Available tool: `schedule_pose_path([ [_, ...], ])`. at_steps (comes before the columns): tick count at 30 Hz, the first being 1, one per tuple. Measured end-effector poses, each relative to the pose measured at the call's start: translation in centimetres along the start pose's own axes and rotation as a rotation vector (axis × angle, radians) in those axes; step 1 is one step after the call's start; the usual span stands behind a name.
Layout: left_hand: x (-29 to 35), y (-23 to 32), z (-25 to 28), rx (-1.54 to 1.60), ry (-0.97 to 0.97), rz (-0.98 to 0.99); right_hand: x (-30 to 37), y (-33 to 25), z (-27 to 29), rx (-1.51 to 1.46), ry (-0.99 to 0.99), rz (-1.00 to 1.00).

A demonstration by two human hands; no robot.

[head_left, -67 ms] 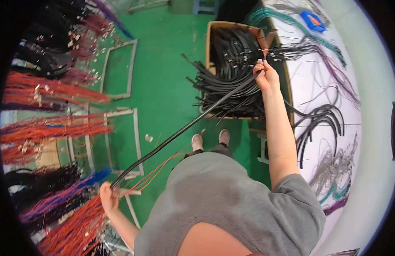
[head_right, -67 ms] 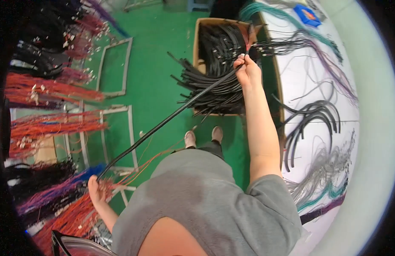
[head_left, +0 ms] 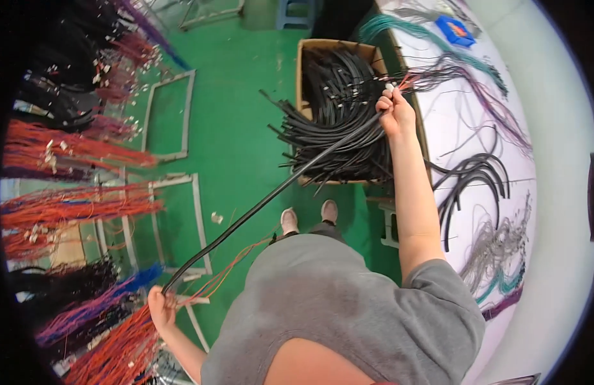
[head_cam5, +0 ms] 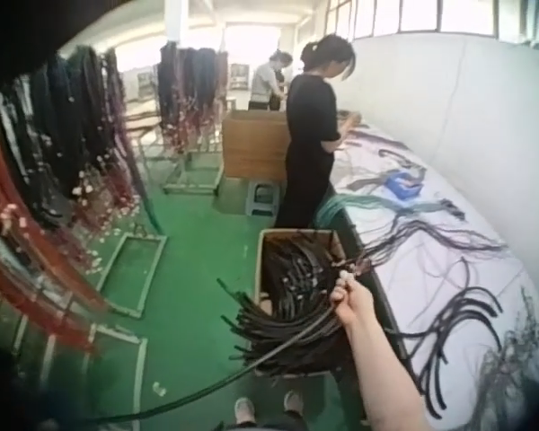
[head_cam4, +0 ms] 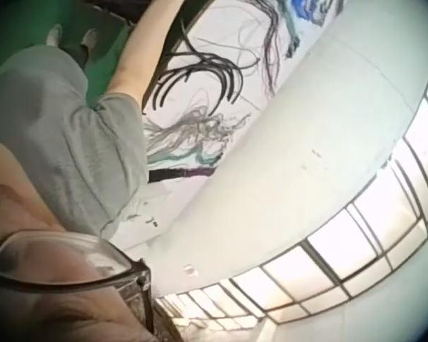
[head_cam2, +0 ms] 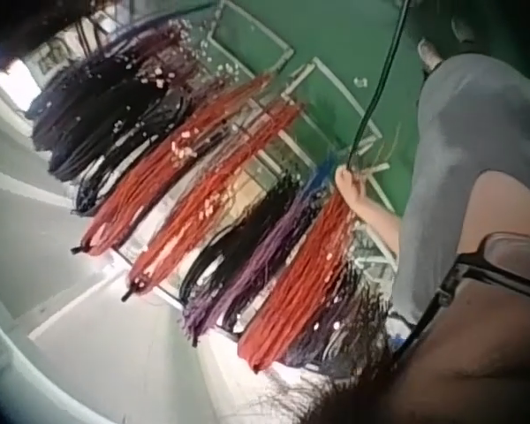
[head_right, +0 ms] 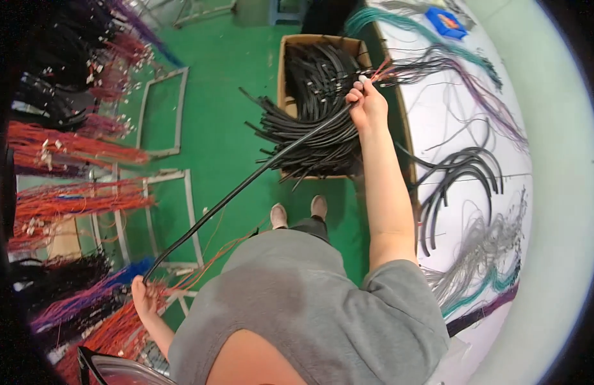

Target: Assembling wire harnesses by inserting colored wires into plastic connectors and organizing them on racks.

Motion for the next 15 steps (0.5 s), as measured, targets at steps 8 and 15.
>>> schedule_pose_path([
  [8,-7.8,-9.0,5.1,-1.699,0.219,0.644,6.6,4.2,-13.8,0.845,-0.297,0.060],
  [15,-13.0,-4.1,-25.5,-0.898,-0.549,-0.365,14.3,15.3,-21.7,1.314,-0.860,-0.591],
])
Point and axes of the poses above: each hand's wrist, its own x-axis away from the middle knuckle, its own z-axis out of the back of the hand, y = z × x, the point moved 1 cm from there along -x, towards the middle knuckle, and after that the axes turned 11 degrees about -y, right-handed, at the moved point
